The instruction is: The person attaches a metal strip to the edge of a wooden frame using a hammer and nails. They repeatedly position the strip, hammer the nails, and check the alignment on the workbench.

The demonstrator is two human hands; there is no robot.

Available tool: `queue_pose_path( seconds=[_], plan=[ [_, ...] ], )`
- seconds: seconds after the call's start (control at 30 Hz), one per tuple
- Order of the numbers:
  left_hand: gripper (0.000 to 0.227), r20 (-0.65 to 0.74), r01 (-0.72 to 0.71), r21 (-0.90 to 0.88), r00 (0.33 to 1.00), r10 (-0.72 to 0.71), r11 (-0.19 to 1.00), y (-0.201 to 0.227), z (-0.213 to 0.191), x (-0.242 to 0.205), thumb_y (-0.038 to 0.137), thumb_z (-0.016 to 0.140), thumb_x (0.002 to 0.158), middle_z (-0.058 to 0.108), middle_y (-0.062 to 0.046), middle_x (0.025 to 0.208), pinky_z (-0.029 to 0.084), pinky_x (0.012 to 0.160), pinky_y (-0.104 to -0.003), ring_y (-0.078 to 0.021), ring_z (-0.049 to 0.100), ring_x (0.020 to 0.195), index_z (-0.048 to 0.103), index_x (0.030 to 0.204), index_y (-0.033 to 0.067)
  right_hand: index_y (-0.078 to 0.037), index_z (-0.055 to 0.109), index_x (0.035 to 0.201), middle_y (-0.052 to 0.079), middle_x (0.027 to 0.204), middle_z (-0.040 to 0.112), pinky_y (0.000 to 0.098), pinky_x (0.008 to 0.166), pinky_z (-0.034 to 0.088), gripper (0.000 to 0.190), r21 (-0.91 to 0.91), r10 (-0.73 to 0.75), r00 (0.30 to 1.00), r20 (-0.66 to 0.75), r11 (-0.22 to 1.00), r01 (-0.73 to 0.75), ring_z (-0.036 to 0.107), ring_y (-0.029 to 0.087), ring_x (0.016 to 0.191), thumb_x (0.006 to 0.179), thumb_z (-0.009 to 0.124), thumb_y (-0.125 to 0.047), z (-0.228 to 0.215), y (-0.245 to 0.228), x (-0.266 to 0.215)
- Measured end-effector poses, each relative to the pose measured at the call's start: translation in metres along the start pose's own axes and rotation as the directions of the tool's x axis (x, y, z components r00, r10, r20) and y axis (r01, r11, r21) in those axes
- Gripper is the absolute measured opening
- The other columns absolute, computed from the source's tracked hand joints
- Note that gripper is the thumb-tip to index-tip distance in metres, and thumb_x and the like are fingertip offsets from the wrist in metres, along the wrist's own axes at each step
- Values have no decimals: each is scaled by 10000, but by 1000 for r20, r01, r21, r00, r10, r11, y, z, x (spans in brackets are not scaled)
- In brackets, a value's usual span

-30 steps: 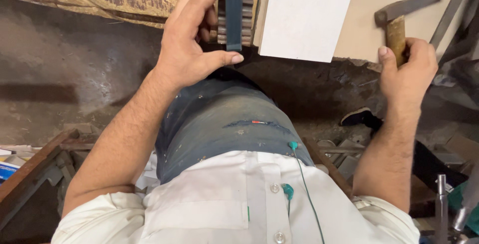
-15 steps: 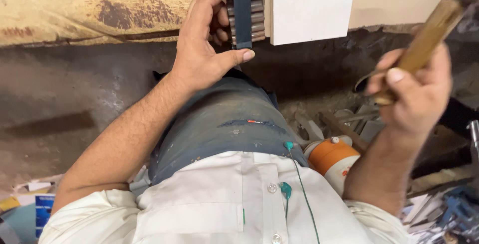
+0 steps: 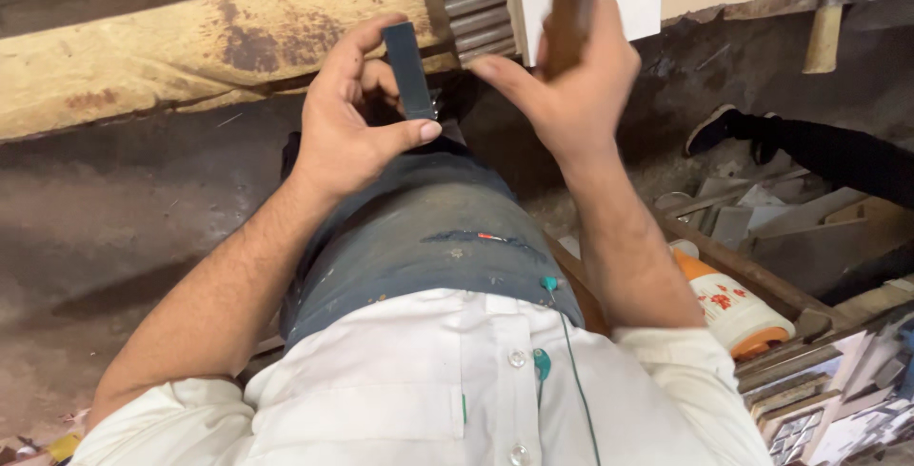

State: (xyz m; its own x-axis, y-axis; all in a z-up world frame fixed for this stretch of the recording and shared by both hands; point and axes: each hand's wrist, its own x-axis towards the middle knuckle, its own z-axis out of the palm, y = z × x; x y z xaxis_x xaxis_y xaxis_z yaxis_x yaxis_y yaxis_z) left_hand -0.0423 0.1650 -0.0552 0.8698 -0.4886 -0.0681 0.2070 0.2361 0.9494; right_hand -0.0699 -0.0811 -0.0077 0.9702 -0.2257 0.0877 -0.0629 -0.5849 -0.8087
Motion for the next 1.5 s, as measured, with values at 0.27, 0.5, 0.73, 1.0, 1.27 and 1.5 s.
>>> queue_pose_path(
  seconds=[0.27,0.5,0.73,1.0,1.27,1.5],
  plan=[
    [366,-96,150,-191,981,-171,970,5,-17,-33,76,725,1011,629,22,912,474,725,-186,-32,568,788,548,1322,0,13,580,1100,178,928,724,398,762,597,658,-245,-405,905,133,871,426,741,332,854,783,1017,-361,23,-30,54],
    [219,-54,197,-239,975,-216,951,0,-6,-35,88,687,1041,606,34,887,477,660,-184,-14,547,745,567,1209,16,2,584,1187,141,1009,746,380,821,633,586,-254,-203,971,124,940,229,779,293,922,829,955,-277,33,-25,34],
    [214,51,187,-212,982,-180,959,9,6,-18,68,694,1037,625,35,966,501,708,-175,-11,573,817,576,1211,31,41,562,1202,136,974,710,363,761,585,469,-56,-245,969,17,968,246,710,247,867,970,883,-209,22,-24,9],
    [303,-45,13,-1,999,-13,1000,6,31,20,65,779,1047,571,57,998,479,759,-177,-14,529,873,633,1312,50,-1,483,1363,106,932,630,283,648,512,361,531,201,979,-33,833,-153,578,163,697,1074,678,-95,-44,-31,-88],
    [219,-23,-211,359,972,235,909,5,17,49,70,867,1001,539,24,881,437,658,-211,-60,503,757,736,1167,14,73,435,1457,113,890,644,224,593,477,477,333,345,937,-46,890,-312,543,118,625,1059,650,-78,-49,-68,-158],
    [165,-22,-154,360,985,173,920,9,20,59,44,832,899,468,37,655,316,516,-230,-39,376,576,741,1031,8,35,321,1595,165,1018,727,240,627,546,630,4,36,999,-18,999,-36,621,101,646,1046,626,-9,-41,-82,-165]
  ],
)
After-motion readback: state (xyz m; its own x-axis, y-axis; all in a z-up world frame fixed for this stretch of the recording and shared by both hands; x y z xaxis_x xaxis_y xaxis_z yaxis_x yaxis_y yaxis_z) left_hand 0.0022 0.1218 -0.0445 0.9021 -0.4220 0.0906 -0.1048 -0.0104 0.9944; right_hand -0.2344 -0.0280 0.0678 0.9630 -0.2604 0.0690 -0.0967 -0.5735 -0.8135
